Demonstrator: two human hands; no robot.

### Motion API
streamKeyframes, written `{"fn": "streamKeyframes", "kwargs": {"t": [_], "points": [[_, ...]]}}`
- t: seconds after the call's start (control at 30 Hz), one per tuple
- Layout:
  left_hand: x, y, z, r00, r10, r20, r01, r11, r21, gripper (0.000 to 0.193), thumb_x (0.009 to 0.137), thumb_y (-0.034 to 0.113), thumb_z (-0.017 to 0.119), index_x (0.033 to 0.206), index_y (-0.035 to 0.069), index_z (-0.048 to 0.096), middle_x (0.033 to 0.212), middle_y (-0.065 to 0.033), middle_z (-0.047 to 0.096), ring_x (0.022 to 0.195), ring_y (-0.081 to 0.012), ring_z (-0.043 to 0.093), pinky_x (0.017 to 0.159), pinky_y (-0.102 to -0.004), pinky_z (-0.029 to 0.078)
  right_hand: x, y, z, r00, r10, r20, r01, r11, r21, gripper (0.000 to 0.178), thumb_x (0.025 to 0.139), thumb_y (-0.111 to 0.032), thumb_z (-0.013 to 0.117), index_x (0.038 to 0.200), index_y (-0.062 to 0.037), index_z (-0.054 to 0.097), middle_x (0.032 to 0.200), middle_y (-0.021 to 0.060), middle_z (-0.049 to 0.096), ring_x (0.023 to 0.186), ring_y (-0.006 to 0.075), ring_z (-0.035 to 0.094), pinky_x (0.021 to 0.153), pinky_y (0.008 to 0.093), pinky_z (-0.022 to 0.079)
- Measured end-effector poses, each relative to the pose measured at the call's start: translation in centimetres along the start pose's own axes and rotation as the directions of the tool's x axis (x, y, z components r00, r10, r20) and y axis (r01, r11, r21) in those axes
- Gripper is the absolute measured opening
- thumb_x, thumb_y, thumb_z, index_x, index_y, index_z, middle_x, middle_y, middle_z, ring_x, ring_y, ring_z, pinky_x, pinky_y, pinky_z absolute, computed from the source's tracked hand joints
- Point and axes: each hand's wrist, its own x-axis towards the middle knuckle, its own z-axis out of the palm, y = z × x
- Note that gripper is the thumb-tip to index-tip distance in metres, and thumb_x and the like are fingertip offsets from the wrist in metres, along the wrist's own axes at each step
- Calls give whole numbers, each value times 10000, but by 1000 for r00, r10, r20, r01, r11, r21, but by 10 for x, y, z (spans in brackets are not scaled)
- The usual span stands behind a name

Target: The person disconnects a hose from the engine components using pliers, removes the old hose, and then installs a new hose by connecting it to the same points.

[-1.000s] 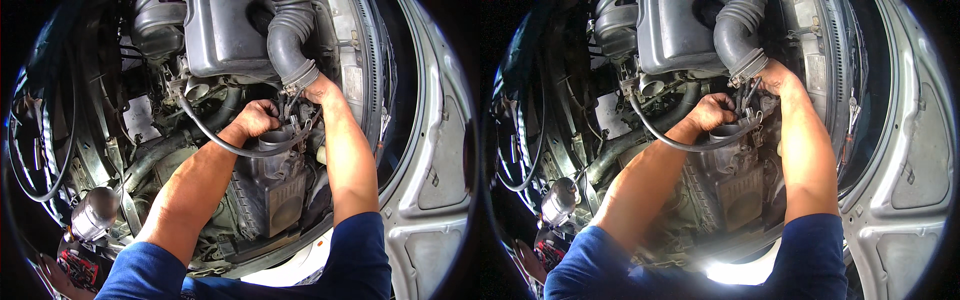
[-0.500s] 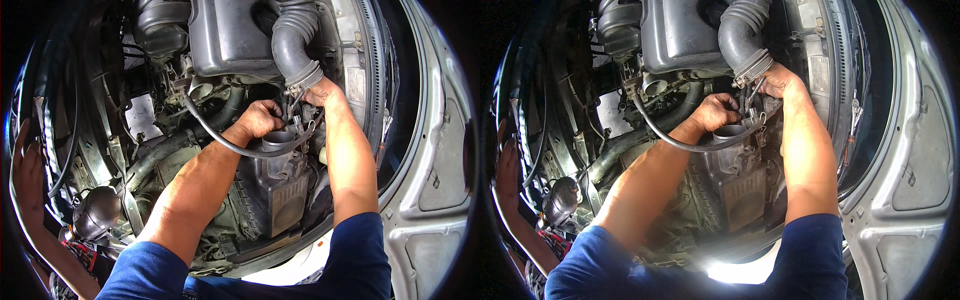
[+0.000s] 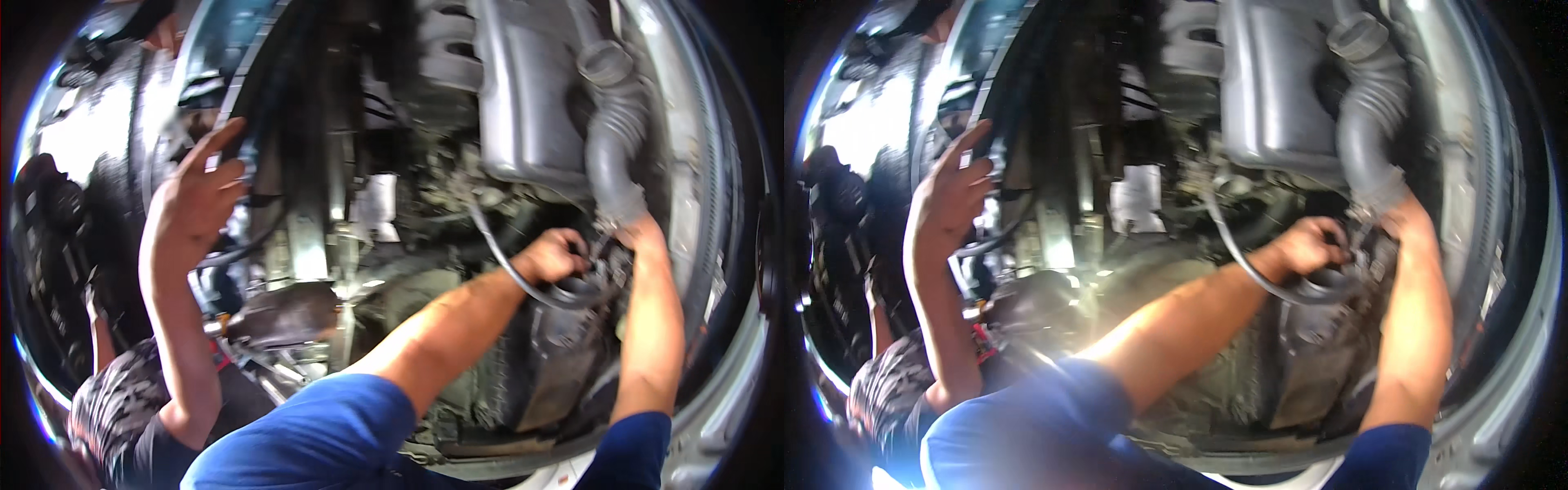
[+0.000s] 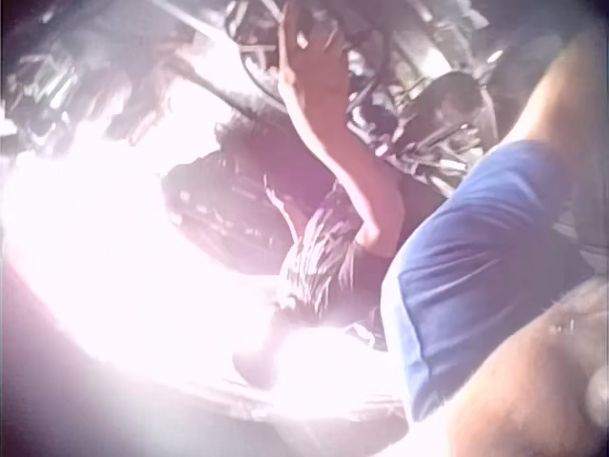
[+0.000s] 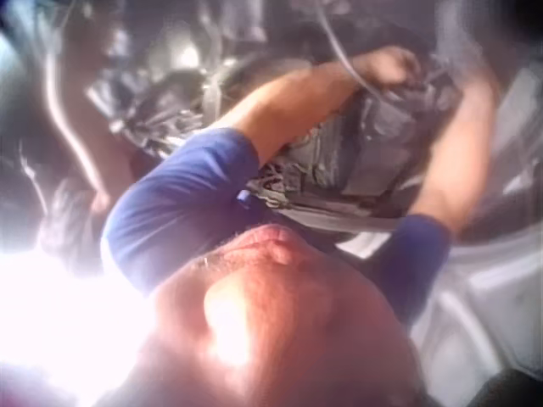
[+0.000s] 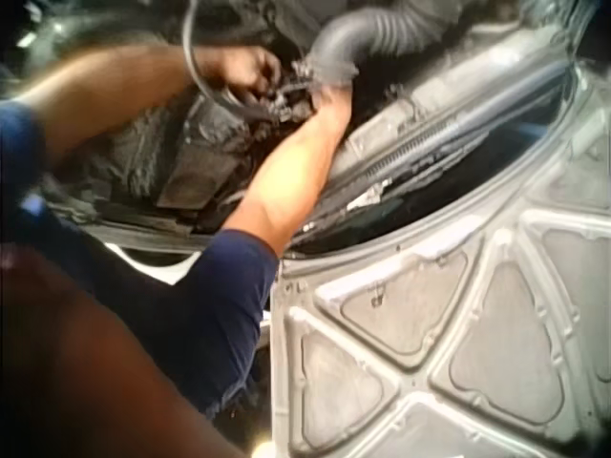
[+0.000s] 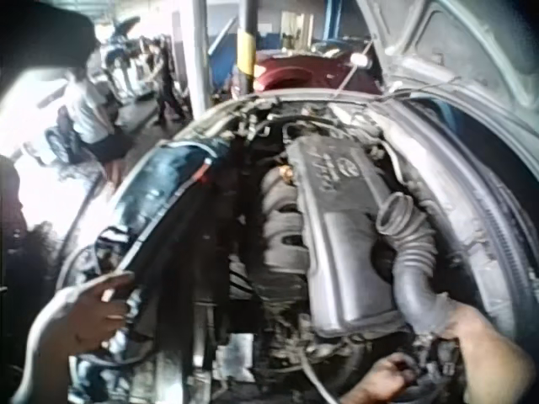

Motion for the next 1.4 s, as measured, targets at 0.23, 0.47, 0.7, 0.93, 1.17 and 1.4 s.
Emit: {"fn": "streamKeyframes", "kwargs": {"t": [0.23,0.47,0.7,0.93,1.17,1.4], "points": [[13,8,5,977,-85,-197,128,968,216,397,582,199,788,874,-15,627,801,-164,651,768,-250,618,707,-368,505,-18,-17,27,999,4,-41,-4,1000,8,185,882,-208,646,1045,-122,629,869,21,649,725,183,625,615,371,522],[11,17,8,976,-110,-187,142,975,171,414,566,177,763,885,-52,634,831,-187,655,796,-285,622,744,-384,500,-20,-21,44,968,25,-250,-52,993,-103,231,874,-250,664,1060,-118,626,859,17,644,732,172,615,609,366,492],[18,-1,9,981,4,-192,70,925,375,477,619,276,704,905,-98,631,905,-277,656,885,-346,647,772,-418,510,-24,-19,36,970,85,-227,-108,990,-87,284,874,-343,645,1072,-145,596,859,14,623,746,202,621,632,396,509],[41,-15,11,984,173,30,-139,664,735,134,723,230,614,699,103,647,817,-125,664,801,-300,632,723,-411,498,-37,-34,46,998,43,-37,-38,990,136,336,826,-341,659,1011,-60,645,878,125,696,758,268,677,659,407,540],[24,13,7,1000,-16,-11,19,771,636,457,653,326,687,887,-66,669,896,-231,677,866,-303,666,768,-386,526,-25,-19,11,999,35,-40,-27,983,180,340,939,-334,508,1146,-79,597,1063,73,656,958,234,639,827,424,519],[17,22,12,986,-105,-130,150,903,403,545,661,261,724,1031,-126,626,989,-247,669,927,-289,656,824,-355,511,-20,-18,22,985,-30,-168,13,995,-99,179,882,-223,608,885,-46,636,687,57,616,545,173,584,436,309,418]]}}
